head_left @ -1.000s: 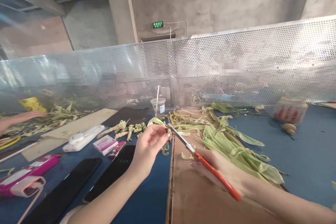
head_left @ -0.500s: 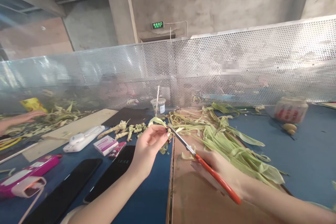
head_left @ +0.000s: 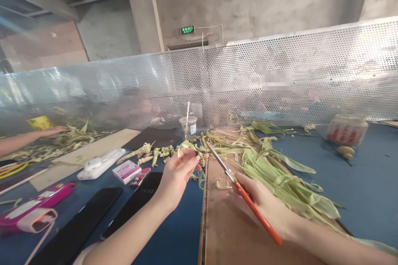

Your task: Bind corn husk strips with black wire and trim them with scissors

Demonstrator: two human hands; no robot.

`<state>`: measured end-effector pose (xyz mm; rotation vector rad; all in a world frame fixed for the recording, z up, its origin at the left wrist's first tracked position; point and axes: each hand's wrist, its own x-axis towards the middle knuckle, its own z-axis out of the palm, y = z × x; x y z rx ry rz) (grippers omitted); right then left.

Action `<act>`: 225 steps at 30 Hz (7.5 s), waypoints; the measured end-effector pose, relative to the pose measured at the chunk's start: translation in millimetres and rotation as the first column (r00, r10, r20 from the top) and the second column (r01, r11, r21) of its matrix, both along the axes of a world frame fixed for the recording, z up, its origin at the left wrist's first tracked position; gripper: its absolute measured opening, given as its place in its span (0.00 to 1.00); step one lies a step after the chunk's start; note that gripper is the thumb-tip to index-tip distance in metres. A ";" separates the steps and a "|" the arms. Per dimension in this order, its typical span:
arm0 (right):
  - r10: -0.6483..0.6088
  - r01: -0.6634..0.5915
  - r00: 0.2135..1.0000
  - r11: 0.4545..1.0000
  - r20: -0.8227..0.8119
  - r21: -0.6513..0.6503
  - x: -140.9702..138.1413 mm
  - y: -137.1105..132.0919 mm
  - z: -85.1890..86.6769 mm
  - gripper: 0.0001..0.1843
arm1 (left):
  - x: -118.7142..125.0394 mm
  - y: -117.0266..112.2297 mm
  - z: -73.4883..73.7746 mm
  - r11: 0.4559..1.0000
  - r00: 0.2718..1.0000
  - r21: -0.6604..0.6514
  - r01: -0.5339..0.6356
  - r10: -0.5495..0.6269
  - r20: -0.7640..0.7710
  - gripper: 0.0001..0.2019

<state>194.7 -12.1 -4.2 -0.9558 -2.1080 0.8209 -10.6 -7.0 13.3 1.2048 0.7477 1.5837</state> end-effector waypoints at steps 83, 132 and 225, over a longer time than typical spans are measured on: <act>-0.032 0.016 0.973 0.997 0.230 0.071 0.4 1.3 -3.2 0.05 | -7.6 2.1 0.3 0.998 0.991 0.035 0.055 -0.050 -0.127 0.07; -0.099 0.080 0.979 0.991 0.179 0.110 2.4 3.2 -3.7 0.07 | -2.2 -3.7 6.8 0.999 0.983 0.004 -0.033 0.034 -0.181 0.06; -0.425 0.253 0.499 0.905 0.755 0.343 42.5 75.0 29.0 0.12 | -29.8 25.4 -4.1 0.958 0.922 -0.068 -0.279 0.248 -0.298 0.14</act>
